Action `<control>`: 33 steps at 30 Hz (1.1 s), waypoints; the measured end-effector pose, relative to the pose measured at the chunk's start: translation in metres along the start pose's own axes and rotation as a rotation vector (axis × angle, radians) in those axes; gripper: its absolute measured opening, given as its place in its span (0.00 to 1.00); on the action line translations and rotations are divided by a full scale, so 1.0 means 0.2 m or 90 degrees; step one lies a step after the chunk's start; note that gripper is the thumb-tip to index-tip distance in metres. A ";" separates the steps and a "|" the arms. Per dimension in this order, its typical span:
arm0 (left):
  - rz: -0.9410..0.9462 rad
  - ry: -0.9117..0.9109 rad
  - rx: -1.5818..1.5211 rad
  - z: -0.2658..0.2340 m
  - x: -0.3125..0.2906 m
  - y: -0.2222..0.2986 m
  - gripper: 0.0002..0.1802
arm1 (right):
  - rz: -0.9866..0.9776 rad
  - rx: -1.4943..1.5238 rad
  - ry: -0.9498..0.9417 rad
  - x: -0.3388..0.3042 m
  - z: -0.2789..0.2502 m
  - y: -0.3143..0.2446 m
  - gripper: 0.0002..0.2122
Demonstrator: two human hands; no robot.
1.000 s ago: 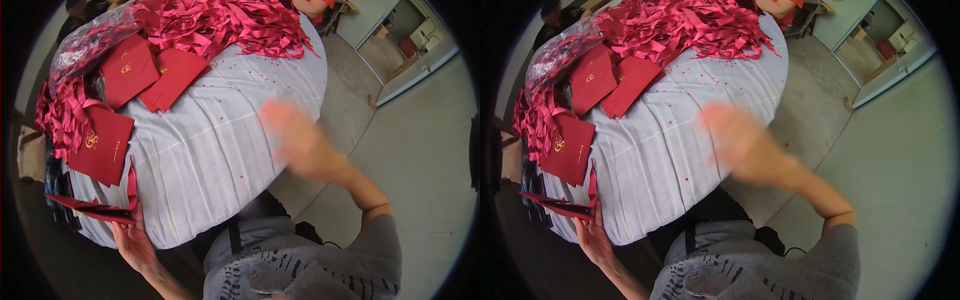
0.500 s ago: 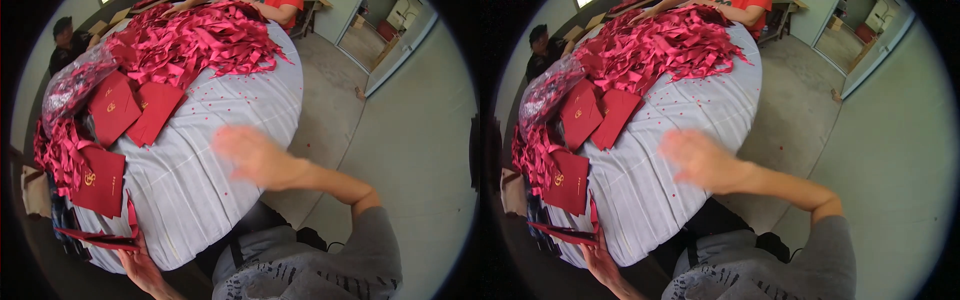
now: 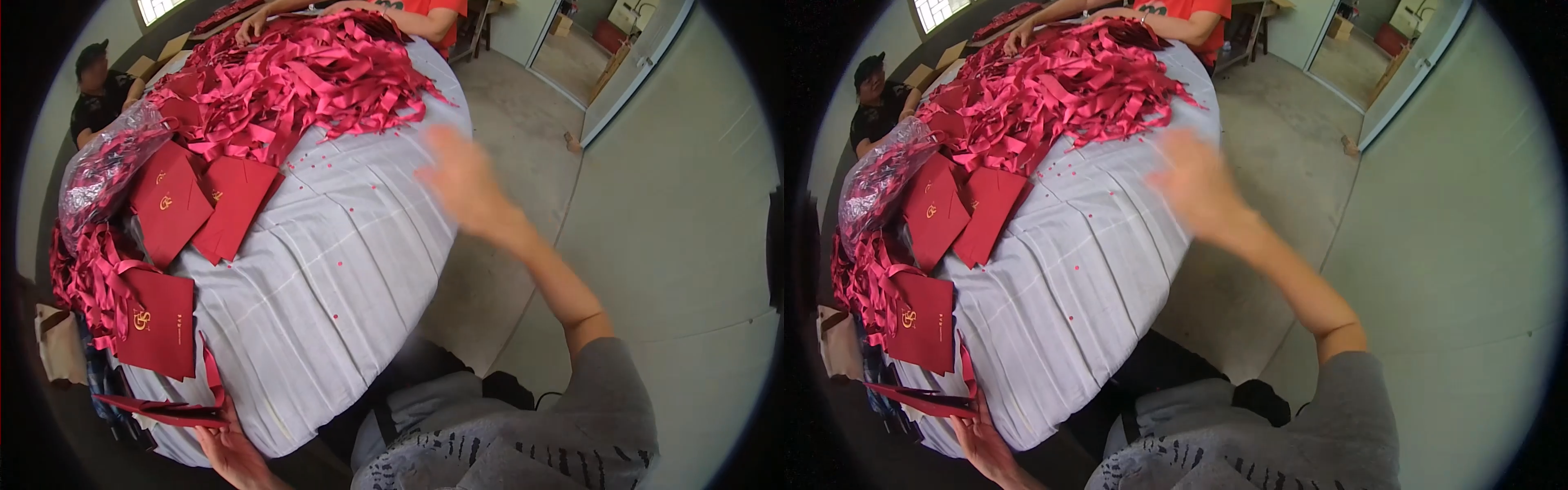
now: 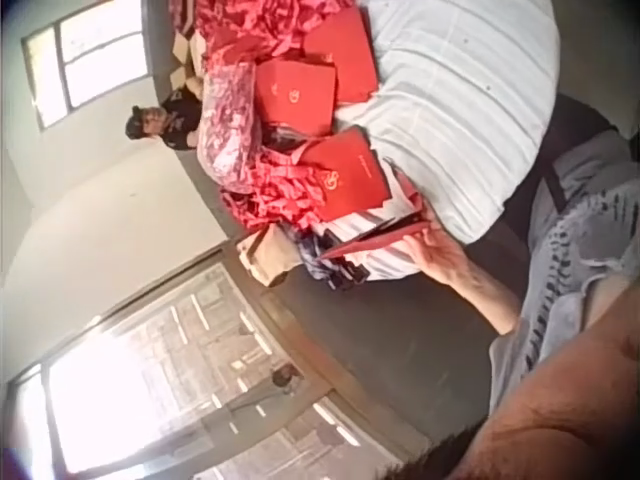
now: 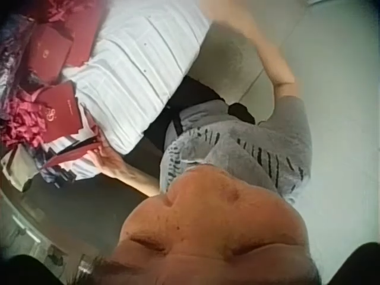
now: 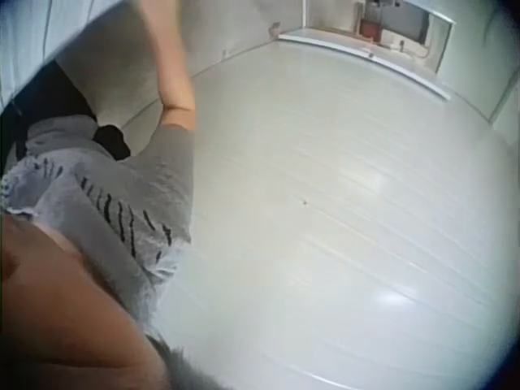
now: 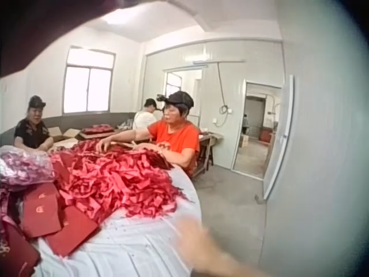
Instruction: The person threads pink ribbons into red paper bags by hand to create handles.
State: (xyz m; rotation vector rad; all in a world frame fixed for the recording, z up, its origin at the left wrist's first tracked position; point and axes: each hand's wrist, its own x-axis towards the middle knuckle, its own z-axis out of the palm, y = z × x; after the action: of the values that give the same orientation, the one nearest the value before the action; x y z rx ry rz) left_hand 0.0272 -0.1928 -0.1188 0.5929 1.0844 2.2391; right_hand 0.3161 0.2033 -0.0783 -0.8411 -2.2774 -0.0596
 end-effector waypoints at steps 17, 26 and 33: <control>0.001 0.005 -0.003 -0.04 -0.02 0.00 0.30 | -0.147 -0.066 -0.084 -0.12 -0.08 -0.19 0.26; 0.007 -0.013 -0.037 -0.03 -0.02 -0.03 0.32 | -0.159 -0.009 -0.300 -0.14 -0.01 -0.15 0.27; 0.020 0.046 -0.026 0.02 -0.03 0.00 0.27 | 0.121 -0.264 -0.033 -0.12 -0.27 -0.01 0.23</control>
State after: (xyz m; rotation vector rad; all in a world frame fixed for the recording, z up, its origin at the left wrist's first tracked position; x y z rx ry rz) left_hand 0.0345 -0.1945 -0.1162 0.5191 1.0690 2.3207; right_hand 0.3598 0.1732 -0.0531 -1.2806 -2.2554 -0.4406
